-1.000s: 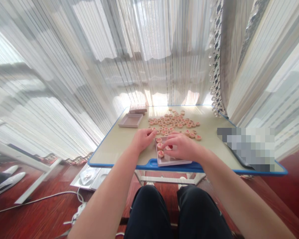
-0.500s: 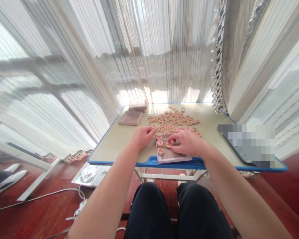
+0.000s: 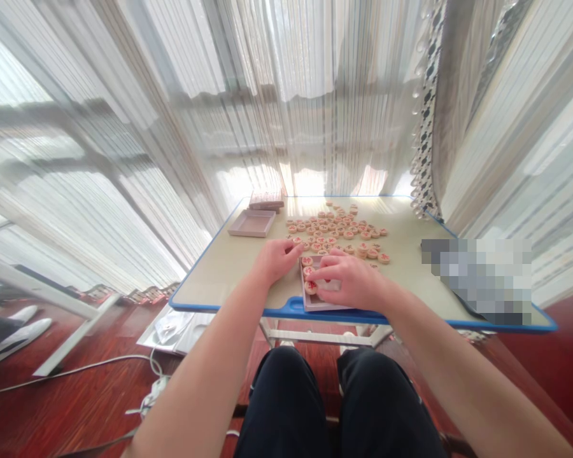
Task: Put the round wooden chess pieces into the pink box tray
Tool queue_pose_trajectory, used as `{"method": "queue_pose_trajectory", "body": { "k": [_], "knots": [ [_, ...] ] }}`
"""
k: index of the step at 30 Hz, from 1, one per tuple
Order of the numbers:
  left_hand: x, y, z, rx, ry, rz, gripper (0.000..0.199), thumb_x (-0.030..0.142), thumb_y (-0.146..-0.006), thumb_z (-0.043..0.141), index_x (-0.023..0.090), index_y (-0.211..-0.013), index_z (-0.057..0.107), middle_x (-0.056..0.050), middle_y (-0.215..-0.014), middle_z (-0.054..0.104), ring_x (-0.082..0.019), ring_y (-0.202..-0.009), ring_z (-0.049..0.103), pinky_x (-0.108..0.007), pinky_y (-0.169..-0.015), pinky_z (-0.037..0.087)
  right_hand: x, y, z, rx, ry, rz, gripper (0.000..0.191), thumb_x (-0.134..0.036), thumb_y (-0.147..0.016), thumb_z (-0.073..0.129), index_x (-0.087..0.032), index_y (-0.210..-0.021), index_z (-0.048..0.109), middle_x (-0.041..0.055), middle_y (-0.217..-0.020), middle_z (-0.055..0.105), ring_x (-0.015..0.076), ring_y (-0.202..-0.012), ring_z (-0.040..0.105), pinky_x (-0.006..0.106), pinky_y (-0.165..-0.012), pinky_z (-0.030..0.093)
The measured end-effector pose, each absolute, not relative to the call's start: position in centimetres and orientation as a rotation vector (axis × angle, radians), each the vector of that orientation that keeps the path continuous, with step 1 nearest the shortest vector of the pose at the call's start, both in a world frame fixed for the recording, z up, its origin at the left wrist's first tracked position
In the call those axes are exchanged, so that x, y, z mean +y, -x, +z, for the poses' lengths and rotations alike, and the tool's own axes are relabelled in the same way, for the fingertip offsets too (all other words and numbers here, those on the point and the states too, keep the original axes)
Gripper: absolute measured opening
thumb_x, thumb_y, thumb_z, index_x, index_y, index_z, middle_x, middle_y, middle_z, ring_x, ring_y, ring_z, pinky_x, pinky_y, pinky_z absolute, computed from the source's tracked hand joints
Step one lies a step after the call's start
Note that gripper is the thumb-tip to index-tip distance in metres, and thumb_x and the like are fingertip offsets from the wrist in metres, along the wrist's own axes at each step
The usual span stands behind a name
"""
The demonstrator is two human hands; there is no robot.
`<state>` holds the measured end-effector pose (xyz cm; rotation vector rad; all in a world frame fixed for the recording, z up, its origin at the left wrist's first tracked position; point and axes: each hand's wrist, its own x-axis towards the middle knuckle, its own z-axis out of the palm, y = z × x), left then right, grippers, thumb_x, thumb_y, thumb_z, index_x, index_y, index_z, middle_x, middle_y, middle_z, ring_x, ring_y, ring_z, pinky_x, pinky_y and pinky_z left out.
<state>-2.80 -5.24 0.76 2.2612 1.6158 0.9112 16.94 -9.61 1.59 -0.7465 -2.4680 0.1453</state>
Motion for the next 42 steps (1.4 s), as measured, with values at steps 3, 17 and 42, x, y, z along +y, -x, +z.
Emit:
{"method": "queue_pose_trajectory", "body": {
  "k": [3, 17, 42],
  "knots": [
    [-5.2, 2.8, 0.7, 1.617, -2.257, 0.91, 0.042, 0.045, -0.079, 0.045, 0.015, -0.05, 0.047, 0.004, -0.048, 0.036, -0.008, -0.052, 0.035, -0.024, -0.052, 0.023, -9.7, -16.9, 1.6, -2.472, 0.76, 0.138, 0.021, -0.024, -0.075, 0.063, -0.024, -0.094, 0.071, 0.0032, -0.079, 0.064, 0.0163, -0.08, 0.053, 0.027, -0.076, 0.046],
    [-5.2, 2.8, 0.7, 1.597, -2.249, 0.946, 0.042, 0.045, -0.077, 0.045, 0.014, -0.049, 0.052, 0.003, -0.047, 0.036, -0.009, -0.052, 0.035, -0.025, -0.051, 0.022, -9.4, -16.9, 1.5, -2.483, 0.743, 0.145, 0.019, -0.022, -0.078, 0.059, -0.024, -0.091, 0.071, 0.0029, -0.075, 0.063, 0.0155, -0.078, 0.052, 0.026, -0.075, 0.044],
    [-5.3, 3.0, 0.8, 1.609, -2.248, 0.921, 0.043, 0.045, -0.079, 0.044, 0.014, -0.049, 0.047, 0.004, -0.047, 0.038, -0.009, -0.051, 0.036, -0.025, -0.051, 0.021, -3.0, -16.1, 3.8, -2.297, 1.528, -0.089, 0.021, -0.016, -0.078, 0.052, -0.021, -0.083, 0.072, 0.0083, -0.083, 0.07, 0.0231, -0.081, 0.064, 0.033, -0.073, 0.049]
  ]
}}
